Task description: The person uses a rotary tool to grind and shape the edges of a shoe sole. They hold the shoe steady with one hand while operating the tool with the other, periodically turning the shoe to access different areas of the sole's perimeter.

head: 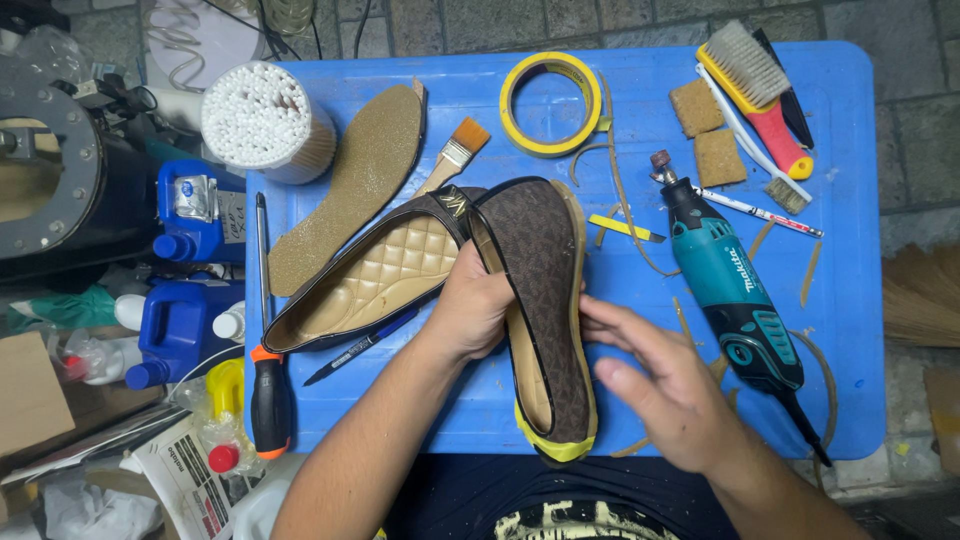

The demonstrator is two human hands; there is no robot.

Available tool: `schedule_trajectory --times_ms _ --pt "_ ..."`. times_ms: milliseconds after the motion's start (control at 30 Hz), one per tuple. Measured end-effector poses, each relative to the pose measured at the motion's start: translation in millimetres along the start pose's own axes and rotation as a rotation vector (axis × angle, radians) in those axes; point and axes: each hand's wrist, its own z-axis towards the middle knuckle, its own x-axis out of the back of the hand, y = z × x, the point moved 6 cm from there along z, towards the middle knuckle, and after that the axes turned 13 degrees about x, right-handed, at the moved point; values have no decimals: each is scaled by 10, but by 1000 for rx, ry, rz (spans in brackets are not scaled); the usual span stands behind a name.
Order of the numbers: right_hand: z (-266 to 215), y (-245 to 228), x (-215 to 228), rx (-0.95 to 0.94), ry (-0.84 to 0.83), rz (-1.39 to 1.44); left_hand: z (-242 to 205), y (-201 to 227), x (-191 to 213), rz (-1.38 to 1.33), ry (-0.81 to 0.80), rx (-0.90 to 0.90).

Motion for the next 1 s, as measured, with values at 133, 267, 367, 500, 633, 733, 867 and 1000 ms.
schedule_trajectory --times_ms 133,267,367,500,633,733,867,1000 --pt "24 85 215 -23 152 -5 7 -67 -27 50 -8 67" --pt "159 8 246 108 233 87 -16 -81 -81 42 -53 104" --pt "298 -85 193 180 225 194 -7 -101 -99 42 -55 159" --pt "455 -84 103 210 197 273 22 -114 -36 62 -23 124" --pt "482 -39 49 314 176 285 55 -162 20 52 -51 125" --pt "444 33 49 293 167 337 67 -195 42 21 -63 142" --pt "418 99 75 279 200 320 97 -212 53 30 -51 172" --pt "402 118 88 274 213 340 99 -200 51 69 -11 182"
